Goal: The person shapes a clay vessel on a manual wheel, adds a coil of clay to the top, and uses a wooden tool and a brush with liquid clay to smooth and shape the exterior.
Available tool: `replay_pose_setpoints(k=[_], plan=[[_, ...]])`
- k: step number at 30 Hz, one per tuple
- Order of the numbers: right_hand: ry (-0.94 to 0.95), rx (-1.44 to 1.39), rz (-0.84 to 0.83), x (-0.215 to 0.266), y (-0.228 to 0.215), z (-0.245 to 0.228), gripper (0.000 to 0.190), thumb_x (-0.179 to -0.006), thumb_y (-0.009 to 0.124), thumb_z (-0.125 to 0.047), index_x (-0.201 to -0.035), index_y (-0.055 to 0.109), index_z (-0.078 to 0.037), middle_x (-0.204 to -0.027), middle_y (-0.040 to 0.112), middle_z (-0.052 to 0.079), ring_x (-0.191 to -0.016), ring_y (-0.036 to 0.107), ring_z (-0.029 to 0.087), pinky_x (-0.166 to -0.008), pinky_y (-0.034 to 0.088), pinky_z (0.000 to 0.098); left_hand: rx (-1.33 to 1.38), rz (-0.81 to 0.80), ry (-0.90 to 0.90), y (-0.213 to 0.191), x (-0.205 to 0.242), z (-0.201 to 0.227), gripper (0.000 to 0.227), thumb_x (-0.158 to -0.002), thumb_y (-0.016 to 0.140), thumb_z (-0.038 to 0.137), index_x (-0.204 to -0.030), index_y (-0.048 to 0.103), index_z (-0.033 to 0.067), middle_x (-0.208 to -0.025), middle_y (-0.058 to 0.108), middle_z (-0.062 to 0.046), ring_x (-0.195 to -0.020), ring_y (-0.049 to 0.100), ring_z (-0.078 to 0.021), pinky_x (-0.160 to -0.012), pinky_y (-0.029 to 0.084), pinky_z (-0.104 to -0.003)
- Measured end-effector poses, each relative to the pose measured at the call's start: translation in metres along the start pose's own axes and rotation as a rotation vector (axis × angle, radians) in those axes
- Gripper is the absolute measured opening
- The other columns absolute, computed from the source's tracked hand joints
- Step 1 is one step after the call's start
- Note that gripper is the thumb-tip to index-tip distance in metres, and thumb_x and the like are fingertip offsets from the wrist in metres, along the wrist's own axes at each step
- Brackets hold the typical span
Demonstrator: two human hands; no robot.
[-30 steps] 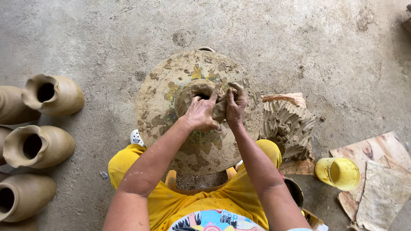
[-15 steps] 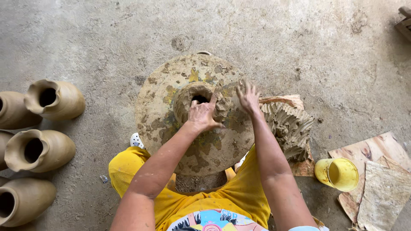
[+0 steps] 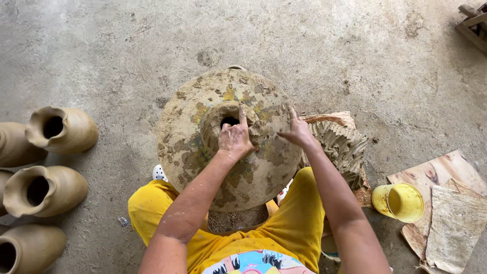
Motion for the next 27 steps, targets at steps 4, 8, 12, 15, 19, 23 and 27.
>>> replay_pose_setpoints(k=[4, 8, 12, 15, 19, 23, 27], plan=[[-0.550, 0.552, 0.455, 0.087, -0.012, -0.066, 0.108, -0.070, 0.093, -0.029, -0.155, 0.028, -0.016, -0.159, 0.035, 0.027, -0.147, 0.032, 0.047, -0.117, 0.029, 0.0614, -0.065, -0.101, 0.081, 0.012, -0.005, -0.010, 0.121, -0.082, 0.079, 0.047, -0.158, 0.008, -0.0141, -0.078, 0.073, -0.012, -0.067, 0.071, -0.0218, -0.076, 0.058, -0.035], [-1.004, 0.779, 0.347, 0.097, 0.007, -0.093, 0.076, -0.079, 0.080, -0.022, -0.145, 0.046, -0.007, -0.139, 0.059, 0.017, -0.123, 0.059, 0.030, -0.104, 0.048, 0.0504, -0.066, -0.100, 0.152, -0.010, 0.007, -0.010, 0.131, -0.080, 0.080, 0.055, -0.159, 0.000, -0.0136, -0.082, 0.072, -0.015, -0.073, 0.069, -0.0250, -0.080, 0.057, -0.036], [-1.100, 0.918, 0.397, 0.077, 0.027, -0.095, 0.038, -0.093, 0.069, -0.018, -0.127, 0.065, -0.001, -0.123, 0.066, 0.013, -0.107, 0.065, 0.024, -0.089, 0.056, 0.0408, -0.114, -0.200, 0.159, -0.031, 0.017, -0.007, 0.143, -0.069, 0.085, 0.063, -0.155, -0.002, -0.0118, -0.092, 0.070, -0.018, -0.082, 0.067, -0.0273, -0.085, 0.054, -0.036], [-1.171, 0.858, 0.447, 0.070, 0.034, -0.090, 0.019, -0.095, 0.067, -0.018, -0.109, 0.073, -0.008, -0.111, 0.070, 0.005, -0.101, 0.065, 0.020, -0.083, 0.057, 0.0379, -0.117, -0.153, 0.233, -0.040, 0.021, -0.010, 0.142, -0.068, 0.085, 0.060, -0.155, 0.001, -0.0132, -0.090, 0.072, -0.016, -0.084, 0.068, -0.0288, -0.091, 0.052, -0.037], [-1.228, 0.901, 0.471, 0.061, 0.042, -0.085, 0.008, -0.096, 0.069, -0.017, -0.095, 0.075, -0.013, -0.102, 0.070, 0.002, -0.093, 0.065, 0.019, -0.078, 0.057, 0.0370, -0.144, -0.216, 0.250, -0.040, 0.022, -0.013, 0.138, -0.073, 0.082, 0.061, -0.159, 0.002, -0.0103, -0.089, 0.073, -0.015, -0.083, 0.070, -0.0284, -0.099, 0.049, -0.039], [-1.133, 0.451, 0.342, 0.050, 0.031, -0.078, 0.011, -0.096, 0.069, -0.013, -0.086, 0.075, -0.013, -0.090, 0.071, 0.003, -0.084, 0.066, 0.017, -0.073, 0.059, 0.0352, -0.176, -0.169, 0.309, -0.035, 0.018, -0.019, 0.145, -0.064, 0.086, 0.065, -0.156, 0.002, -0.0089, -0.092, 0.073, -0.014, -0.084, 0.070, -0.0265, -0.109, 0.041, -0.044], [-0.531, -1.046, 0.078, 0.050, -0.050, -0.029, 0.004, -0.095, 0.071, -0.010, -0.098, 0.073, -0.008, -0.090, 0.072, 0.008, -0.073, 0.071, 0.015, -0.057, 0.063, 0.0284, -0.189, -0.218, 0.323, -0.024, 0.015, -0.029, 0.144, -0.070, 0.088, 0.058, -0.161, -0.004, -0.0051, -0.084, 0.073, -0.012, -0.079, 0.070, -0.0268, -0.113, 0.038, -0.049]])
Point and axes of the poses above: each hand's wrist, its own x-axis away from the middle knuckle, its own y-axis out of the palm, z = x × y, the point moved 2 cm from there along -x, towards the middle knuckle
